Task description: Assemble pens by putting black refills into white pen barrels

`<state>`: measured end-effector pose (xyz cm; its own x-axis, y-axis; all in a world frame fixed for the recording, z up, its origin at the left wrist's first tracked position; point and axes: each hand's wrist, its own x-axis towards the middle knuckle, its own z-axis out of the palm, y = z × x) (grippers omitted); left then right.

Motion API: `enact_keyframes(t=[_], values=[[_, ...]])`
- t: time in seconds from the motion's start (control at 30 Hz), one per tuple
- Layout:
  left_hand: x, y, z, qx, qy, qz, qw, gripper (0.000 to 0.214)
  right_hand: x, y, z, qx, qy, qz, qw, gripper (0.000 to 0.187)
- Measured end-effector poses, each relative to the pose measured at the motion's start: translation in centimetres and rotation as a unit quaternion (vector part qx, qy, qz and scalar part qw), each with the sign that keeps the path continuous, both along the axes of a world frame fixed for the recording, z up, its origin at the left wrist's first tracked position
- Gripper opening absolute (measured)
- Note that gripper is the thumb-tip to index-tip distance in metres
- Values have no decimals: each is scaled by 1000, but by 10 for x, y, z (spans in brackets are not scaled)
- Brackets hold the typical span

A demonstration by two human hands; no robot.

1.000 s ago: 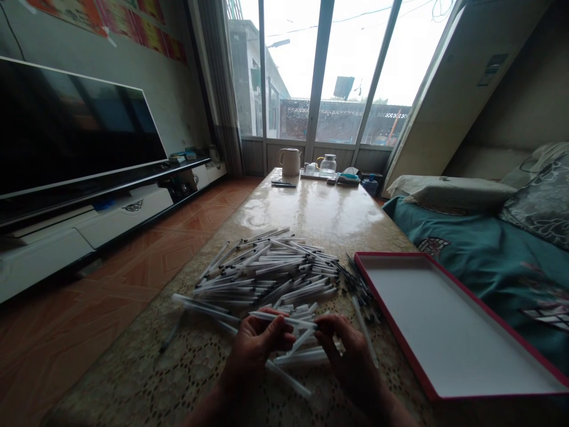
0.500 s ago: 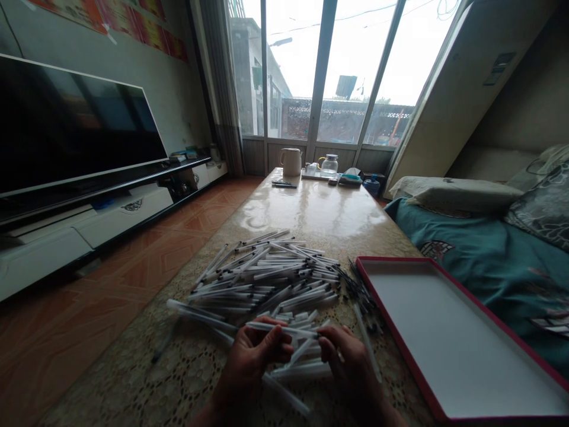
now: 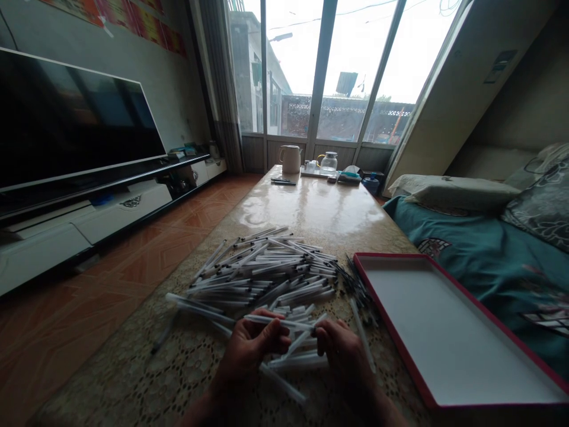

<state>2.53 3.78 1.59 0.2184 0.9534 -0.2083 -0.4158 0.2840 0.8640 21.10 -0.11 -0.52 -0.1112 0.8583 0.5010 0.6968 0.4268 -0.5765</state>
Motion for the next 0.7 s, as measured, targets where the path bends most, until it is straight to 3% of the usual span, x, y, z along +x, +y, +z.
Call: enact_keyframes(t=[0.1,0.23,0.33,0.47,0.7], values=[[0,0,-1,7,0,1,1000,30,-1,-1,2,5,36,-4,999,13],[-1,0,-1,6,0,-5,1000,29,0,-1,3,-9,32,7,999,16],[-1,0,0,6,1,-11,1000,30,0,0,1,7,10,7,1000,32],[-1,1,0,8,3,-6,1000,32,0,-2,1,-6,56,-6,998,18],[-1,-1,-1,12,4,-24,1000,29,0,-2,4,-25,58,22,998,33]])
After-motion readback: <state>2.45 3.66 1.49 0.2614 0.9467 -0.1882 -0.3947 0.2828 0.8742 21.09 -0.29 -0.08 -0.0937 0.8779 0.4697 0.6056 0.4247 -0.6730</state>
